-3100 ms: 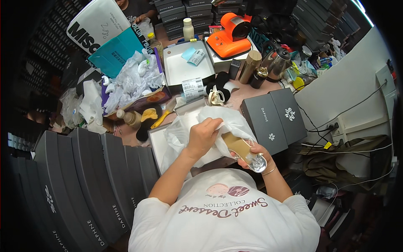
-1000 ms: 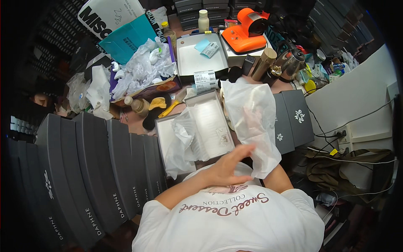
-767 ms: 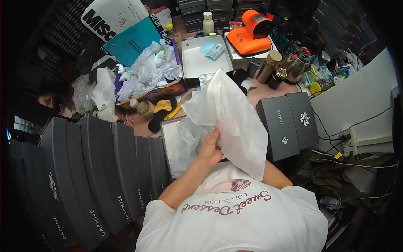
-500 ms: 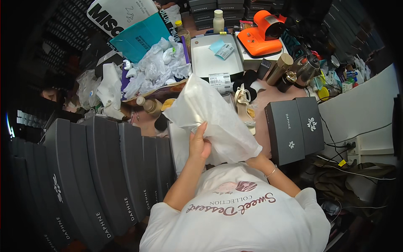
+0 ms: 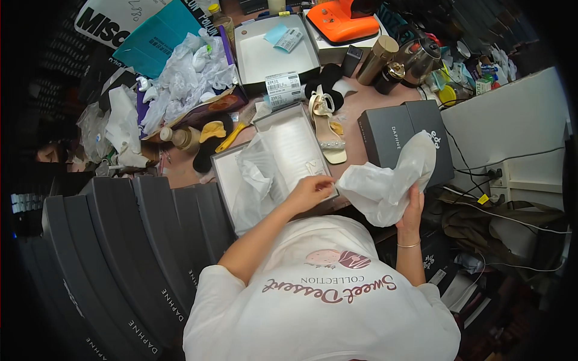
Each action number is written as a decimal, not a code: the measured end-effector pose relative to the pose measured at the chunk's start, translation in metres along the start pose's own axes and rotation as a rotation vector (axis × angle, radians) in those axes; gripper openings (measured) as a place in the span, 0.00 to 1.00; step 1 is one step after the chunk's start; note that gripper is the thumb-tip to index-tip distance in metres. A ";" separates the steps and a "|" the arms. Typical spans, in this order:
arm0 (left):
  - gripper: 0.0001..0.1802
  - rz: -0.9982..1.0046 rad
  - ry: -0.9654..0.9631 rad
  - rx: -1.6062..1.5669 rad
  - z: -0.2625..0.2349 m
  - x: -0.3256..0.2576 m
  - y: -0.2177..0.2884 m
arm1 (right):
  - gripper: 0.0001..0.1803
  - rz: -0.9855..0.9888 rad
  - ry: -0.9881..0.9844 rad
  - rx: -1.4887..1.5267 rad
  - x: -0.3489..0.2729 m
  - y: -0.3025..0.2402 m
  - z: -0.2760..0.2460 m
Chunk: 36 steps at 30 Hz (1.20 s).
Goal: Inspecting pairs of shoes and packing them into boxes with tissue paper and protective bags.
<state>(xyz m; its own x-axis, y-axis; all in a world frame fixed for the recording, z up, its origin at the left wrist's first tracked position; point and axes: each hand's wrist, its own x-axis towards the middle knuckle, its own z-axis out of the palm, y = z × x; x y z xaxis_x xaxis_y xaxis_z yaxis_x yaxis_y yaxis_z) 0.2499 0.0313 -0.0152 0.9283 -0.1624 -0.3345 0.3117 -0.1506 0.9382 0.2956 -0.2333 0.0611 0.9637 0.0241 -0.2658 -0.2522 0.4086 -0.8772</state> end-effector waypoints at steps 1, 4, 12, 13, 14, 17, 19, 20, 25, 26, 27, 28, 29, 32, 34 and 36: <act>0.23 0.042 0.174 0.245 -0.008 0.013 -0.035 | 0.24 -0.004 -0.063 -0.023 -0.003 -0.006 -0.010; 0.33 -0.080 0.218 0.645 -0.014 0.034 -0.043 | 0.27 -0.012 -0.046 -0.148 -0.010 -0.009 -0.009; 0.28 -0.020 0.294 0.610 -0.019 0.054 -0.079 | 0.26 0.069 -0.041 -0.115 -0.015 0.013 -0.010; 0.26 -0.070 0.231 0.538 -0.027 0.052 -0.075 | 0.26 0.081 -0.045 -0.092 -0.013 0.012 -0.013; 0.23 -0.120 0.168 0.465 -0.035 0.049 -0.070 | 0.26 0.093 -0.050 -0.070 -0.010 0.012 -0.016; 0.19 -0.278 -0.078 0.500 -0.060 0.052 -0.032 | 0.25 0.098 -0.068 -0.027 -0.001 0.007 -0.021; 0.20 -0.141 -0.015 0.666 -0.059 0.059 -0.053 | 0.26 0.106 -0.094 -0.032 0.000 0.004 -0.016; 0.20 -0.072 0.017 0.749 -0.057 0.062 -0.066 | 0.26 0.110 -0.106 -0.046 -0.001 0.003 -0.012; 0.18 -0.160 0.078 0.729 -0.046 0.073 -0.091 | 0.34 0.095 -0.144 -0.101 -0.009 0.009 -0.010; 0.19 -0.104 0.103 0.714 -0.049 0.071 -0.105 | 0.35 0.113 -0.159 -0.112 -0.011 0.009 -0.011; 0.18 -0.107 0.099 0.611 -0.053 0.067 -0.100 | 0.36 0.125 -0.163 -0.117 -0.012 0.011 -0.013; 0.17 -0.105 0.092 0.512 -0.058 0.060 -0.083 | 0.37 0.134 -0.167 -0.118 -0.011 0.011 -0.013; 0.16 -0.104 0.088 0.412 -0.064 0.053 -0.066 | 0.39 0.151 -0.204 -0.124 -0.008 0.011 -0.011; 0.12 -0.059 0.014 -0.271 -0.092 0.021 -0.027 | 0.44 0.208 -0.329 -0.136 -0.006 0.013 -0.001; 0.11 -0.025 0.061 -0.400 -0.100 0.005 0.004 | 0.46 0.248 -0.445 -0.132 0.002 0.020 0.024; 0.12 0.002 0.070 -0.485 -0.100 -0.005 0.024 | 0.45 0.308 -0.545 -0.213 0.009 0.029 0.057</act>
<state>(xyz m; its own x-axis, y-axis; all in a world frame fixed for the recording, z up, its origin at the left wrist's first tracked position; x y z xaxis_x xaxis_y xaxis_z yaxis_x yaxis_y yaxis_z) 0.2730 0.1260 0.0184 0.9351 -0.0942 -0.3417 0.3533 0.3238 0.8777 0.3014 -0.1691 0.0559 0.7368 0.5921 -0.3263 -0.4816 0.1209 -0.8680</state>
